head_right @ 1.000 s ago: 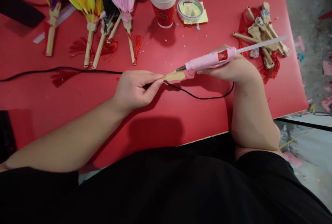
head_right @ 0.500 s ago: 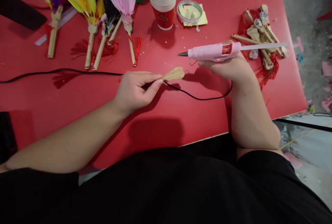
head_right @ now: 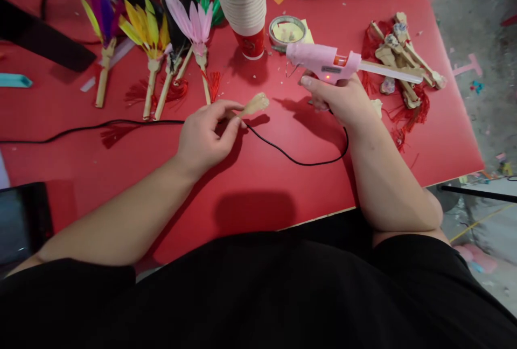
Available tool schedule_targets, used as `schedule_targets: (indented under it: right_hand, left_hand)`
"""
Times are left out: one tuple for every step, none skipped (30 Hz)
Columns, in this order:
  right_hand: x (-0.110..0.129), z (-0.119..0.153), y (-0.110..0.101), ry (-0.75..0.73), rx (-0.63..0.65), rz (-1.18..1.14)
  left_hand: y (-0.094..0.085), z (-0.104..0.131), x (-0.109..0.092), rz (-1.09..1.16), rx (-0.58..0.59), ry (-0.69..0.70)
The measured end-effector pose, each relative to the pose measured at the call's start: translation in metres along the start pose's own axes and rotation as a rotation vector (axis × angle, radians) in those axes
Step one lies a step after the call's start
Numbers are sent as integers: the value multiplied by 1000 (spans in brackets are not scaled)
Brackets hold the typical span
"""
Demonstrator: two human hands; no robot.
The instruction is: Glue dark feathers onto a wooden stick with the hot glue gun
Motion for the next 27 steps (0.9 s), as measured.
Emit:
schedule_targets:
  right_hand:
    - [2, -1, 2, 10, 15, -34]
    - [3, -2, 4, 23, 37, -65]
    - [4, -2, 7, 36, 62, -99]
    - [5, -2, 10, 50, 86, -142]
    - [5, -2, 14, 67, 108, -198]
    - [5, 0, 18, 87, 130, -266]
    - [4, 2, 24, 109, 155, -342]
    - [4, 4, 31, 131, 184, -418]
    - [4, 7, 39, 150, 212, -490]
    - [3, 11, 49, 163, 239, -548]
    - [3, 14, 58, 166, 256, -592]
    - [3, 17, 67, 165, 270, -624]
    - [2, 21, 75, 158, 280, -646]
    - [0, 24, 82, 145, 278, -653]
    - [-2, 26, 86, 123, 263, -629]
    - [-3, 28, 88, 88, 229, -563]
    - [-3, 31, 87, 34, 192, -455]
    - [-1, 33, 86, -37, 156, -314]
    - [2, 36, 85, -118, 130, -158]
    - [6, 40, 86, -200, 117, -5]
    - [9, 43, 88, -275, 107, 135]
    - [12, 47, 90, -336, 91, 258]
    - [13, 49, 93, -377, 68, 372]
    - [14, 51, 96, -400, 39, 480]
    - [14, 52, 98, -412, 9, 581]
    - [15, 52, 100, -419, -12, 671]
    - [17, 52, 102, -428, -16, 740]
  left_hand:
    - [-3, -3, 3, -37, -21, 15]
    - [-7, -6, 8, -76, -39, 30]
    - [-10, -9, 13, -115, -52, 43]
    - [-12, -12, 18, -152, -60, 53]
    - [-13, -16, 22, -189, -58, 64]
    - [-14, -18, 25, -228, -60, 70]
    - [-15, -20, 26, -267, -69, 72]
    - [-16, -22, 25, -299, -86, 69]
    - [-17, -23, 21, -314, -107, 62]
    - [-15, -24, 16, -299, -126, 55]
    - [-10, -24, 8, -247, -131, 52]
    - [-2, -25, 0, -151, -125, 50]
    - [8, -27, -9, -18, -108, 45]
    - [20, -29, -17, 138, -97, 29]
    - [32, -30, -23, 294, -96, 6]
    - [44, -32, -28, 428, -85, -18]
    - [55, -33, -31, 534, -88, -43]
    - [64, -34, -33, 623, -85, -63]
    - [71, -33, -33, 703, -77, -86]
    - [77, -32, -32, 772, -68, -112]
    - [82, -29, -30, 833, -51, -137]
    - [86, -26, -28, 883, -34, -163]
    - [88, -22, -26, 921, -17, -184]
    - [89, -19, -25, 948, -3, -196]
    - [90, -16, -24, 965, 9, -197]
    - [91, -14, -24, 973, 19, -192]
    - [91, -13, -25, 977, 21, -184]
Point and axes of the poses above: each hand's wrist, its own z-axis away from the middle knuckle, its own y-axis out of the palm, x = y × z, the point moved 8 cm from there along -z, towards the middle knuckle, and after that the axes turned 5 degrees about y, right-handed, at the moved point
